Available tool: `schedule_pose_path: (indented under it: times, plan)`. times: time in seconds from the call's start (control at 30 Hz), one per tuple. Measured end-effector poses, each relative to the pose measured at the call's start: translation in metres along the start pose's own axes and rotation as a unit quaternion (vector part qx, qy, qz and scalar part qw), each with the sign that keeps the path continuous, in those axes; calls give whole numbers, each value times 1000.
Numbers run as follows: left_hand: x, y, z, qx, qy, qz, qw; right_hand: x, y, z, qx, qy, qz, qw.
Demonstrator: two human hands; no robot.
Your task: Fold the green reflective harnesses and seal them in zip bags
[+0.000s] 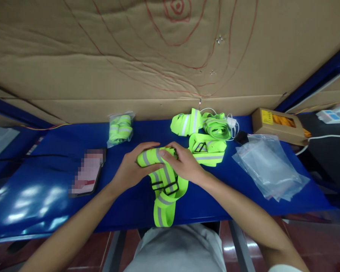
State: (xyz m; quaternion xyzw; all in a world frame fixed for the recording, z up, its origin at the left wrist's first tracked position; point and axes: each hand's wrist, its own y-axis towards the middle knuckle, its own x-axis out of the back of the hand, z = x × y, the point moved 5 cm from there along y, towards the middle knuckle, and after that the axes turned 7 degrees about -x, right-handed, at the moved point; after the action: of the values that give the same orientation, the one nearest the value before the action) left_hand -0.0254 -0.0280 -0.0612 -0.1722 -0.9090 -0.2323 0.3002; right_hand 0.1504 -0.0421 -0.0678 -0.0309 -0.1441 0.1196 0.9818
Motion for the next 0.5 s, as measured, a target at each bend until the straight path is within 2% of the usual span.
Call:
schedule_pose_path:
  times: [0.07, 0.2, 0.3, 0.37, 0.43, 0.5]
  plan:
    - [-1, 2, -3, -32, -7, 26, 999, -1, -4, -1, 15, -21, -14, 1000]
    - [0, 6, -14, -98, 34, 90, 991, -4, -9, 3, 52, -52, 8, 997]
    - [-1, 8, -19, -100, 25, 143, 984, -2, -13, 10, 60, -49, 13, 997]
    - [1, 7, -20, -91, 10, 139, 986, -1, -17, 14, 59, -60, 42, 996]
    - [5, 4, -15, -75, -6, 104, 992, 2, -21, 17, 78, -98, 51, 991]
    - [12, 0, -1, -35, -26, 44, 998, 12, -24, 13, 100, -162, -15, 982]
